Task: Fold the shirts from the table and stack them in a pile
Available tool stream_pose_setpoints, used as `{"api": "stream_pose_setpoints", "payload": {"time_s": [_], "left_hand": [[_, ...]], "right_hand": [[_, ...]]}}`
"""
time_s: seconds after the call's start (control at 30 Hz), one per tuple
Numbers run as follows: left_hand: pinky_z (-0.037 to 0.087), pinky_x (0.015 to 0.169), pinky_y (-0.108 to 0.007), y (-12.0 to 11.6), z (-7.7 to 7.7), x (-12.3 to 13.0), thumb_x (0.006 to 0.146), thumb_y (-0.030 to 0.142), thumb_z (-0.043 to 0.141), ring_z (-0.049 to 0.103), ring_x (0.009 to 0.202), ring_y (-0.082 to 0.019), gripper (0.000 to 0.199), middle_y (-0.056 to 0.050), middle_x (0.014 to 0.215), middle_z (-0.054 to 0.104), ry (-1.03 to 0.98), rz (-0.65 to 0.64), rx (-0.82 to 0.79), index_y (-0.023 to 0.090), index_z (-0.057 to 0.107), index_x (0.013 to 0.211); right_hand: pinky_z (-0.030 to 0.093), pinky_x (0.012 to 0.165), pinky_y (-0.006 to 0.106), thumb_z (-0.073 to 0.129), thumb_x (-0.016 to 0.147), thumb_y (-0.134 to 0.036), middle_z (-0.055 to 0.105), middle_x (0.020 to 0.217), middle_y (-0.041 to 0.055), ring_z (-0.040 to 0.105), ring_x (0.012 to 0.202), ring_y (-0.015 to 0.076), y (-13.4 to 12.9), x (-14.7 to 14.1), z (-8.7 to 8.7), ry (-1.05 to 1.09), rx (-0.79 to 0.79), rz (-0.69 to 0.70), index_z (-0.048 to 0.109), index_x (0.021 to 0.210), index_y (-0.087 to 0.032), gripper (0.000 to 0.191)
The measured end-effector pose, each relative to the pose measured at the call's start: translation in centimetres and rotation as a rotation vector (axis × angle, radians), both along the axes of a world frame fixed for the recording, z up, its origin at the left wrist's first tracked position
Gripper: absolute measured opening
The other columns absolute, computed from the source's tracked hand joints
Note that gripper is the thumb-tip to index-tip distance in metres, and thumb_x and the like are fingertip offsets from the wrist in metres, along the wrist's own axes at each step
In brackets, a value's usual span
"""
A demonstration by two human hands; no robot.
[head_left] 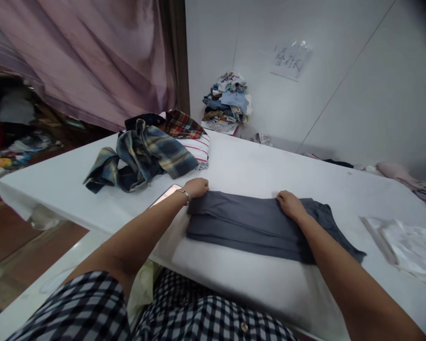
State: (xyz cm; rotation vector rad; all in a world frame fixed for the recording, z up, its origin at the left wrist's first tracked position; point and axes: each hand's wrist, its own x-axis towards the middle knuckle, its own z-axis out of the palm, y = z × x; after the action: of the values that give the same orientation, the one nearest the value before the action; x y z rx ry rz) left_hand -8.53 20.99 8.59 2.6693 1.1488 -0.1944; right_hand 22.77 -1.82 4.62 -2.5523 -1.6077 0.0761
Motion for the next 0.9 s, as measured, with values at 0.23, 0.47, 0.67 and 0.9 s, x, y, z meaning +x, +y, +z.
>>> {"api": "stream_pose_setpoints", "payload": {"time_s": [0.23,0.47,0.67,0.9], "left_hand": [[0.045,0.08,-0.029,-2.4,0.2,-0.9,0.094,0.049,0.043,0.062,0.104,-0.023,0.042,-0.009,0.113,0.07,-0.134,-0.056,0.077,0.019,0.07,0.104],[0.044,0.084,-0.034,-3.3,-0.8,-1.7,0.089,0.032,0.054,0.061,0.101,-0.025,0.023,-0.01,0.102,0.068,-0.077,-0.188,0.177,0.017,0.071,0.092],[0.043,0.083,-0.033,-3.9,1.3,-2.3,0.089,0.026,0.051,0.06,0.096,-0.023,0.019,-0.01,0.098,0.068,-0.239,-0.209,0.165,0.016,0.066,0.086],[0.043,0.071,-0.031,-6.2,2.0,-2.9,0.09,0.035,0.051,0.064,0.084,-0.022,0.021,-0.005,0.089,0.071,-0.226,-0.124,-0.021,0.021,0.066,0.09]], "right_hand": [[0.046,0.086,0.034,0.043,0.096,-0.032,0.069,0.104,0.0117,0.061,0.1,0.0254,-2.6,-1.1,1.2,-0.008,0.133,0.139,0.069,0.102,-0.019,0.029],[0.046,0.09,0.037,0.055,0.091,-0.025,0.069,0.107,0.0125,0.061,0.1,0.0269,-5.7,-1.0,0.5,-0.142,-0.01,0.131,0.07,0.11,-0.016,0.026],[0.045,0.086,0.031,0.048,0.095,-0.024,0.069,0.095,0.0074,0.062,0.092,0.0214,-6.3,-0.3,1.1,-0.134,0.02,0.113,0.072,0.092,-0.019,0.025],[0.046,0.082,0.033,0.048,0.093,-0.023,0.07,0.094,0.0082,0.063,0.09,0.0227,-7.5,0.1,1.3,-0.191,0.121,0.084,0.073,0.09,-0.02,0.026]]}}
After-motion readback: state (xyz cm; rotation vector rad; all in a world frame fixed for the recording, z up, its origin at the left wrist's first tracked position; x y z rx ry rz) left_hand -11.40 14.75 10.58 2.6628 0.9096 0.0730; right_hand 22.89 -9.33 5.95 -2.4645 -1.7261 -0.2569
